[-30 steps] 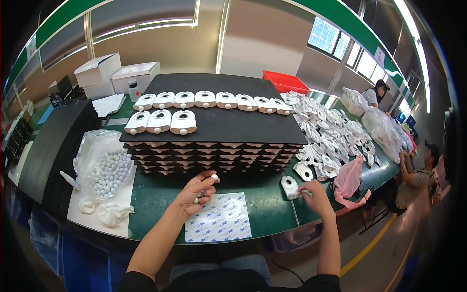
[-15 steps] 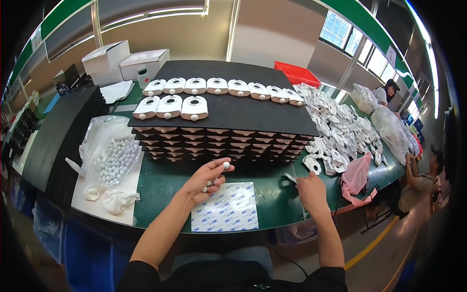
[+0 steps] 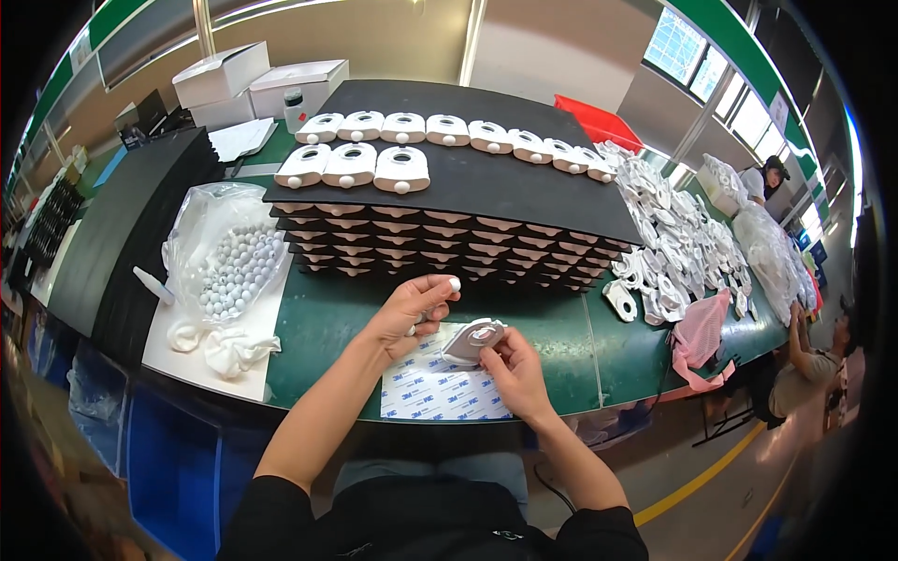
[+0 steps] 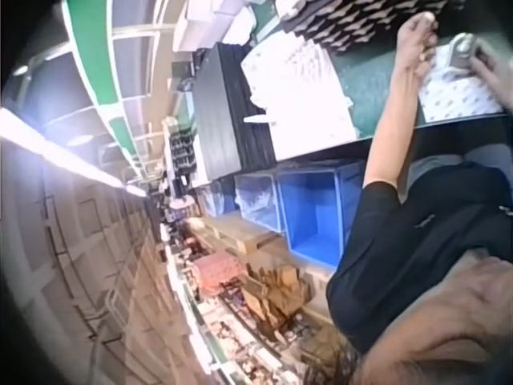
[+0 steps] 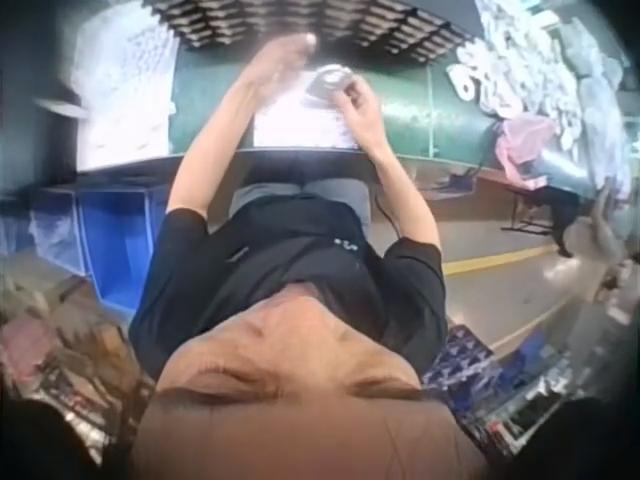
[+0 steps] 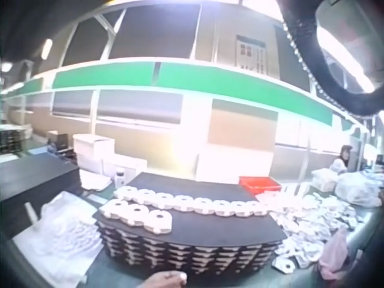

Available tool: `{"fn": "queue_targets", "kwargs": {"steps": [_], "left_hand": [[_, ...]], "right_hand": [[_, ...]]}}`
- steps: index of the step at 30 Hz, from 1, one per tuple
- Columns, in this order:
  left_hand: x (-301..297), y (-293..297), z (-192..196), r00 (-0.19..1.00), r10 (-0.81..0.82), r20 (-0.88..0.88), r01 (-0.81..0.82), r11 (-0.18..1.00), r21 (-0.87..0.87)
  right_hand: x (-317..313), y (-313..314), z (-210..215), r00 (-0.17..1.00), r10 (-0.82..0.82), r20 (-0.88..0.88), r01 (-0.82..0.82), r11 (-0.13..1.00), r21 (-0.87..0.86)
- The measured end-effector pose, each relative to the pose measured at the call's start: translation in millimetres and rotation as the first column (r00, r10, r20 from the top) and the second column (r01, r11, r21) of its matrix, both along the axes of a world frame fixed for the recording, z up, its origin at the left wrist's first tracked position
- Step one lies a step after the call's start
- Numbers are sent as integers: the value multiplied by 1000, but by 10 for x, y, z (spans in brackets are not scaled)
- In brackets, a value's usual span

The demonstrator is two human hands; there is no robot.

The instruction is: Assemble small LED light components by inserting translucent domes into white plastic housings and organizing them on a tray.

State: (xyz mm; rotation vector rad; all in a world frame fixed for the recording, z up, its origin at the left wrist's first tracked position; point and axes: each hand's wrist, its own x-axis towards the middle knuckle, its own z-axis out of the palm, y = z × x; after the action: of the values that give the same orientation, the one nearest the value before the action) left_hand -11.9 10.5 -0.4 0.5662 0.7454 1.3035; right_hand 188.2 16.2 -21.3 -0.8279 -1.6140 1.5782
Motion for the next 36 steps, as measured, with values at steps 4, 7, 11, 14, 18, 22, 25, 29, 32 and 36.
{"fn": "queue_targets", "kwargs": {"steps": [4,7,11,14,18,22,25,29,32,36], "left_hand": [[13,-2,16,1000,9,-13,-9,1000,-19],[3,1,-3,1000,9,3,-9,1000,-6],[7,9,-4,1000,5,24,-5,1000,-3],[19,4,22,1000,-3,26,3,1000,-9],[10,4,6,999,-24,41,24,1000,-5],[10,4,-6,999,-16,29,16,1000,-1],[16,7,0,1000,-11,3,11,1000,9],[29,1,12,999,-9,-49,11,999,31],[21,-14,-9,997,-34,-72,38,998,47],[50,-26,-4,990,-96,-104,102,993,53]], "right_hand": [[-41,-31,-21,992,-18,126,0,990,143],[-66,-72,58,973,-35,227,-12,979,204],[-65,-69,67,974,-93,207,39,967,251],[-41,-35,-26,992,-85,95,65,977,201],[-26,-55,-7,980,-122,156,72,954,292],[-72,-107,55,960,-119,254,-36,845,534],[-75,-99,11,965,-70,252,-54,890,452],[-5,10,8,989,84,-119,-82,996,20],[65,82,83,892,79,-446,-241,916,-319],[175,157,21,784,62,-618,-379,836,-397]]}}
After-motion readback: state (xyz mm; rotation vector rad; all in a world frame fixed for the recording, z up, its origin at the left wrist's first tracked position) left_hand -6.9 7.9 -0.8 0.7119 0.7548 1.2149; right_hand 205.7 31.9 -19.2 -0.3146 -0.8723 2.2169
